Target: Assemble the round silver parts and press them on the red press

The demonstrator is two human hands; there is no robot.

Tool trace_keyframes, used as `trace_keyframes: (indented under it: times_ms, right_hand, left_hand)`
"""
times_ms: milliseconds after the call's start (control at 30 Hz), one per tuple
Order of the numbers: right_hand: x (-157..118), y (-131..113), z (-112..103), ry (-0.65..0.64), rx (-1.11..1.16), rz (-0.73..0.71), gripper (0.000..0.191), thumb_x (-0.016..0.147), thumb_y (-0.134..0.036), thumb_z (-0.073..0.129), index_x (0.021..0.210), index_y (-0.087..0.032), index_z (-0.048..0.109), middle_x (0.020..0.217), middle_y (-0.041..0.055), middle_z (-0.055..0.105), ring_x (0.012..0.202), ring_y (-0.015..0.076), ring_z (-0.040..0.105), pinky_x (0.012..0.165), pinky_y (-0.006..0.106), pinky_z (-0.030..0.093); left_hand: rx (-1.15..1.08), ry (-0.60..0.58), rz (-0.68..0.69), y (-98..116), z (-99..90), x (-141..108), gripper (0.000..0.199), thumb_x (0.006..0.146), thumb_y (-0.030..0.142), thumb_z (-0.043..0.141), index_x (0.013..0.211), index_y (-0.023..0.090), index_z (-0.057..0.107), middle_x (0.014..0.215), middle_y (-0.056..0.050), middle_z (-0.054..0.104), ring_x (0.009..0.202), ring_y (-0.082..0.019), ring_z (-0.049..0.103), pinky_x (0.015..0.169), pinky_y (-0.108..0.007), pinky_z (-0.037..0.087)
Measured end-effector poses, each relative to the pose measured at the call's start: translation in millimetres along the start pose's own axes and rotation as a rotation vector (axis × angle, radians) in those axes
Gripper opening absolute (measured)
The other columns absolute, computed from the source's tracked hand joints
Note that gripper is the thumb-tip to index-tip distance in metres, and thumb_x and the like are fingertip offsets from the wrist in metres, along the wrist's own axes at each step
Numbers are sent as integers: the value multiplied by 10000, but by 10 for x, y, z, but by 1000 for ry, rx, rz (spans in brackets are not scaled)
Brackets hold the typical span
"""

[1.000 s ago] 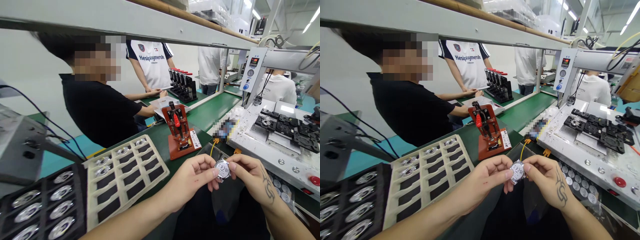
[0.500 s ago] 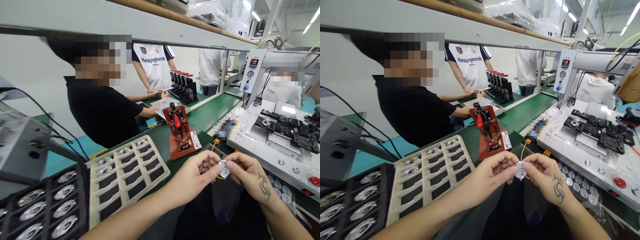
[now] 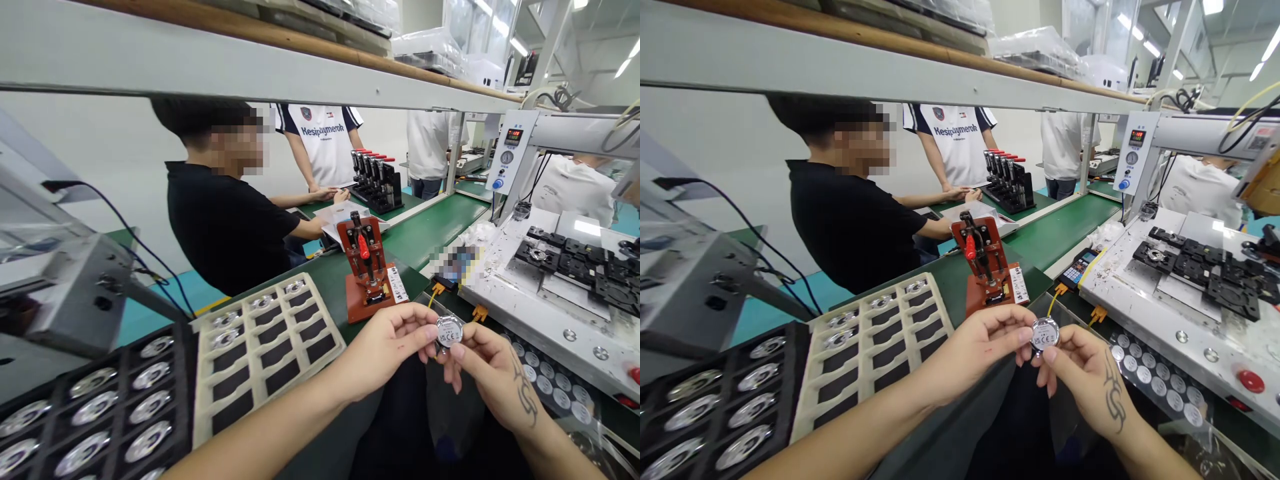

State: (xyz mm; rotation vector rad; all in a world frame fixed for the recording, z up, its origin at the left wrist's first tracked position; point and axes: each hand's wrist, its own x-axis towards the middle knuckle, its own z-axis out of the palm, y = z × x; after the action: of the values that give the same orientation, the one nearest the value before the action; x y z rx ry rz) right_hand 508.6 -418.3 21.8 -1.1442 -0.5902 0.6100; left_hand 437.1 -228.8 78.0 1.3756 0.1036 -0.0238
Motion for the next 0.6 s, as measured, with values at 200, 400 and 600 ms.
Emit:
trace_keyframes:
  times_ms: [200, 400, 600]
  right_hand:
    - [-35, -81, 51, 2, -52, 41, 280, 926, -434, 848, 980, -167, 785, 939, 86, 797, 713, 160, 713, 600, 260, 589]
    - [-65, -135, 57, -10, -67, 37, 264, 946, -426, 829, 989, -169, 792, 928, 81, 794, 718, 155, 719, 611, 255, 597]
    - [-84, -166, 64, -5, -84, 32, 253, 947, -420, 830, 1008, -177, 790, 948, 82, 804, 719, 152, 726, 620, 254, 603]
  left_hand:
    - [-27, 23, -8, -38, -27, -23, 396, 840, 444, 896, 1015, 130, 729, 818, -20, 738, 675, -124, 644, 678, -272, 513]
    - [7, 26, 10, 28, 11, -69, 360, 862, 451, 871, 986, 146, 726, 822, -18, 725, 682, -132, 629, 696, -295, 513]
    - [19, 21, 8, 40, 28, -76, 357, 872, 456, 858, 994, 150, 721, 828, -17, 725, 684, -133, 627, 691, -292, 505]
